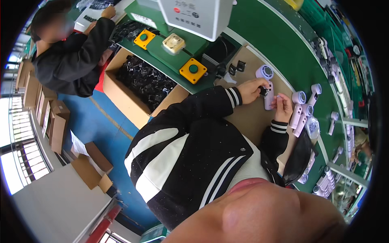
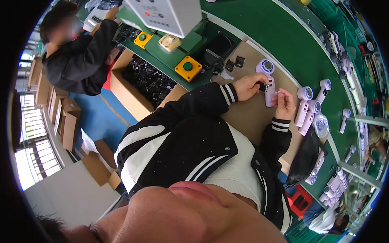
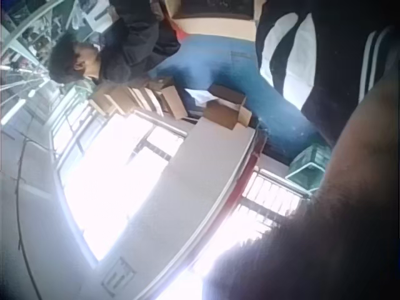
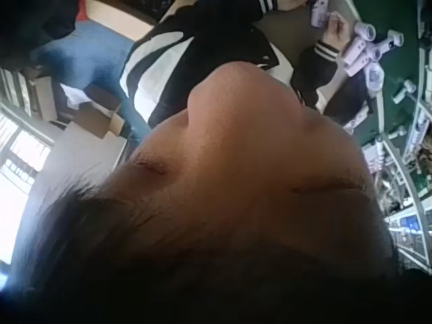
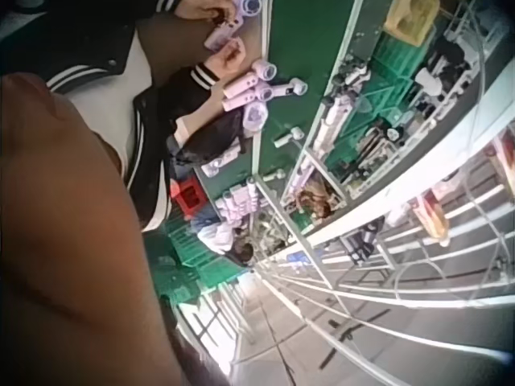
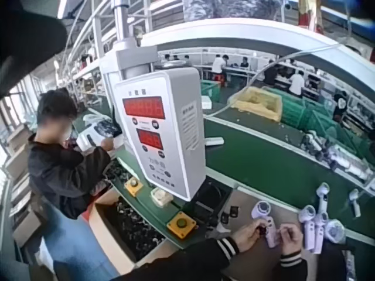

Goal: Assembling handheld electronic fans by attaching circular guards to the fan bodies and testing them at a production station.

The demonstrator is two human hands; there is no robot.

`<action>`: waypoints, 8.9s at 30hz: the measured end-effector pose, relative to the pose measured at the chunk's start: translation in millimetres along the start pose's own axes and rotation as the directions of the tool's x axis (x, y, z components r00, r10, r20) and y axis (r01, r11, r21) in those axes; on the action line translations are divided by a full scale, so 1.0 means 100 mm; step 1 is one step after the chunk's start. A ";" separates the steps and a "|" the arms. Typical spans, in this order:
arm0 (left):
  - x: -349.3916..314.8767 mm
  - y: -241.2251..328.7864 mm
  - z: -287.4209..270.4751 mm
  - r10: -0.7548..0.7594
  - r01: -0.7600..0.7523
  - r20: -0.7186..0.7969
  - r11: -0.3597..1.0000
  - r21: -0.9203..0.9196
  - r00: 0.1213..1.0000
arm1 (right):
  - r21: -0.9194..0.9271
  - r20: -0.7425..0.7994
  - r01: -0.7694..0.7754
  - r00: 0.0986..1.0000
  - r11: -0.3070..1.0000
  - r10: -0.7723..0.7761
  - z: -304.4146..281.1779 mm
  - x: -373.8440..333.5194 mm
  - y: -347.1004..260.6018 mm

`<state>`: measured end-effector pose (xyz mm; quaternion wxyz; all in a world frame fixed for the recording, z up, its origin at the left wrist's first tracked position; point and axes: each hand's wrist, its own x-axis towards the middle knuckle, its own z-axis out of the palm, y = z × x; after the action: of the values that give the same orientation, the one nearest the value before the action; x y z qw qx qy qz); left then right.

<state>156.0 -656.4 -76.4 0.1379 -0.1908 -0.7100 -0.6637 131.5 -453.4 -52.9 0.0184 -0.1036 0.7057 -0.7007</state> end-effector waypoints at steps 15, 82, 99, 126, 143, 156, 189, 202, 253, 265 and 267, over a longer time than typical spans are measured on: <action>0.06 -0.10 0.00 -0.029 0.067 -0.144 0.962 0.263 0.989 | -0.341 0.196 0.204 0.970 0.918 -0.143 0.07 0.10 0.19; 0.12 -0.10 0.04 -0.076 0.127 -0.297 0.979 0.157 0.952 | 0.002 -0.064 0.097 0.993 0.995 -0.097 0.44 0.20 0.26; 0.05 -0.08 0.00 -0.118 0.233 -0.205 0.628 0.743 0.972 | -0.683 -0.014 -0.055 0.998 0.729 0.061 0.62 0.13 0.08; 0.12 -0.01 0.00 -0.092 0.106 -0.274 0.994 0.036 0.957 | -0.299 -0.004 0.245 0.966 0.922 -0.258 0.71 0.18 0.11; 0.15 0.07 -0.07 -0.189 0.076 -0.303 0.934 -0.349 0.934 | -0.085 -0.102 0.296 0.947 0.951 -0.304 0.90 0.30 0.13; 0.18 0.04 -0.09 -0.333 0.030 -0.397 0.797 -0.604 0.855 | -0.362 0.298 0.071 0.954 0.929 0.043 0.50 0.12 0.11; 0.13 0.20 -0.03 -0.310 0.199 -0.133 0.829 -0.522 0.941 | -0.258 -0.088 0.047 0.994 0.965 -0.071 0.84 0.86 0.45; 0.07 0.20 -0.05 -0.366 0.350 0.054 0.822 -0.449 0.929 | -0.638 -0.133 -0.019 0.987 0.770 -0.086 0.94 2.18 0.52; -0.02 0.20 0.17 -0.175 0.163 0.022 0.952 0.261 0.984 | 0.489 0.150 -0.424 0.902 0.762 0.405 0.33 0.48 -0.03; -0.04 0.25 0.15 -0.054 0.048 0.009 0.943 0.328 0.999 | 0.635 0.226 -0.428 0.899 0.643 0.376 0.21 0.35 0.03; -0.02 0.26 0.14 -0.081 0.068 0.033 0.956 0.285 0.996 | 0.638 0.261 -0.422 0.906 0.644 0.334 0.15 0.39 0.09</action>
<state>170.4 -641.4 -55.1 0.1228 -0.1568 -0.8074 -0.5553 95.1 -475.1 -57.7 0.2430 0.0187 0.4020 -0.8826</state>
